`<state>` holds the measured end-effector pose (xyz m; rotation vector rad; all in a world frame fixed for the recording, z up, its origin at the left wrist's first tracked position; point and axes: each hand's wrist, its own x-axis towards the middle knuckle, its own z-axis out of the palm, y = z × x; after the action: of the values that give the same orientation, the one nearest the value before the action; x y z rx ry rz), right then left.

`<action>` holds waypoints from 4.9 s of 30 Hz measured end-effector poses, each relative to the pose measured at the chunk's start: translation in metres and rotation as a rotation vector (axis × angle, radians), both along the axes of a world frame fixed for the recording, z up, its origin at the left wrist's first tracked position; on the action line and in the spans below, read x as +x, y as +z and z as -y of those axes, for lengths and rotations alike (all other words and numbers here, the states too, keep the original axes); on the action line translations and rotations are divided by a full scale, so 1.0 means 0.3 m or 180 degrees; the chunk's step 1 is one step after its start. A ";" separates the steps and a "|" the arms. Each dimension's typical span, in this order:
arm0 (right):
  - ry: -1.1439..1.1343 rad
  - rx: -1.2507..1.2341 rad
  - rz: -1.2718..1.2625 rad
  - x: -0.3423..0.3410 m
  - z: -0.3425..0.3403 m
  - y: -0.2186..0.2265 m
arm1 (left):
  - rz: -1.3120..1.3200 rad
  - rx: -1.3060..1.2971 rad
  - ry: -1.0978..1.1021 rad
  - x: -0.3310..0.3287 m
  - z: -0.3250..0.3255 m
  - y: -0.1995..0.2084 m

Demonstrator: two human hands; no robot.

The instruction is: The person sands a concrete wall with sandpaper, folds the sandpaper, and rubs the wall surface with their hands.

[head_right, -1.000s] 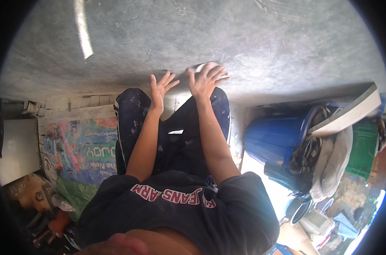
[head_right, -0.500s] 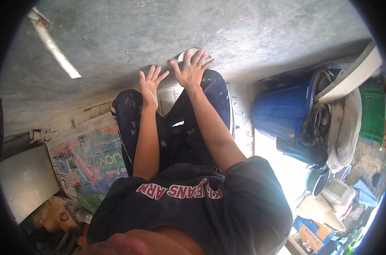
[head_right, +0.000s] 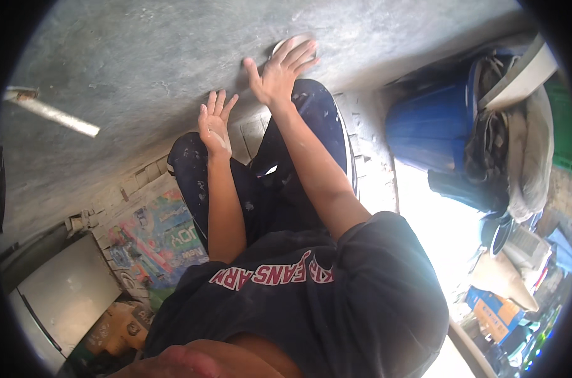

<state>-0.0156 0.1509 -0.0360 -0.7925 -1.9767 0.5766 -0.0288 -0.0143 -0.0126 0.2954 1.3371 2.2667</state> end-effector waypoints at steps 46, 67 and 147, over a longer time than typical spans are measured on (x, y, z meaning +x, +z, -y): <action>0.0618 0.0081 0.0031 0.033 0.115 0.066 | 0.0222 -0.0010 -0.0561 0.017 -0.021 0.008; 0.0878 0.0781 -0.0268 -0.016 0.256 0.024 | 0.0822 0.0384 -0.0016 -0.012 -0.004 0.023; 0.0220 0.0282 -0.0543 0.137 -0.021 0.132 | -0.2105 -0.2190 0.0717 0.043 -0.043 0.029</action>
<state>0.0256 0.1573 0.0037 -0.6023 -1.8645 0.5738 -0.0160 -0.0013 -0.0041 0.7055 2.4897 1.7606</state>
